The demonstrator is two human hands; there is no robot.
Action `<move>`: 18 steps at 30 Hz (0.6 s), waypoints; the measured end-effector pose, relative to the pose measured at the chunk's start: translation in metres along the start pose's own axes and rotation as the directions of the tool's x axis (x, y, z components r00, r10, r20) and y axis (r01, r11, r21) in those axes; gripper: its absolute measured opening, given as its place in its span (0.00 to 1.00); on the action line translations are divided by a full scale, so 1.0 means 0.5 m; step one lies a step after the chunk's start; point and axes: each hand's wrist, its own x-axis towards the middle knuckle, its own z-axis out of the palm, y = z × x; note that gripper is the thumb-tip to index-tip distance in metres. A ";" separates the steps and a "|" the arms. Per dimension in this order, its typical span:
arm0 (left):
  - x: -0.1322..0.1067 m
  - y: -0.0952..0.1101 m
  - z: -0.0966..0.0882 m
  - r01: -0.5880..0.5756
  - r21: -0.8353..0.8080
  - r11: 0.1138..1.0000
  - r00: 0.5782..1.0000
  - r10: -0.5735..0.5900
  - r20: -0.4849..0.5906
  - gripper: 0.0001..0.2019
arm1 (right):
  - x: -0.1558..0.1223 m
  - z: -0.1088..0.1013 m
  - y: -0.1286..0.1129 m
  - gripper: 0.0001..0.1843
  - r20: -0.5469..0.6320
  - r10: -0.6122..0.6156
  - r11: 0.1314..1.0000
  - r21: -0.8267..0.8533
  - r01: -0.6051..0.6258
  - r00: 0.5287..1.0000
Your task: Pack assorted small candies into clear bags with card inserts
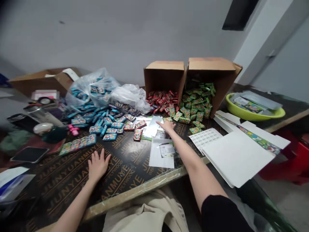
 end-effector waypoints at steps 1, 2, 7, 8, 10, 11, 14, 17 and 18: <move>-0.008 -0.001 0.002 0.011 0.014 1.000 1.000 -0.011 0.020 0.30 | 0.005 0.009 -0.022 0.37 -0.018 0.025 1.000 0.002 -0.025 1.000; -0.015 -0.003 0.003 0.016 0.023 1.000 0.999 -0.016 0.033 0.30 | 0.008 0.015 -0.039 0.39 -0.032 0.047 0.999 0.008 -0.047 0.998; -0.043 -0.011 0.000 0.003 0.019 1.000 0.999 -0.004 0.048 0.29 | 0.001 0.017 -0.071 0.33 -0.054 0.131 0.989 0.079 -0.126 0.990; -0.045 -0.013 0.001 0.005 0.008 1.000 0.999 -0.006 0.045 0.29 | 0.000 0.010 -0.072 0.27 -0.055 0.136 0.986 0.100 -0.130 0.989; -0.044 -0.018 -0.002 0.019 -0.033 0.999 0.999 -0.017 0.041 0.29 | 0.001 -0.011 -0.077 0.19 -0.062 0.123 0.982 0.153 -0.112 0.990; -0.040 -0.020 -0.006 0.036 -0.071 0.997 0.998 -0.032 0.062 0.29 | 0.004 -0.025 -0.083 0.17 -0.068 0.105 0.979 0.183 -0.091 0.992; -0.013 -0.018 -0.044 0.150 -0.284 0.947 0.966 -0.079 0.248 0.30 | 0.006 -0.070 -0.121 0.16 -0.118 0.011 0.961 0.277 0.022 0.993; 0.021 0.024 -0.114 0.179 -0.693 0.699 0.967 0.005 0.254 0.30 | -0.050 -0.083 -0.191 0.18 -0.178 -0.108 0.924 0.346 0.165 0.978; 0.029 0.048 -0.138 0.115 -0.835 0.539 0.987 0.035 0.159 0.32 | -0.092 -0.074 -0.218 0.18 -0.185 -0.164 0.904 0.365 0.223 0.969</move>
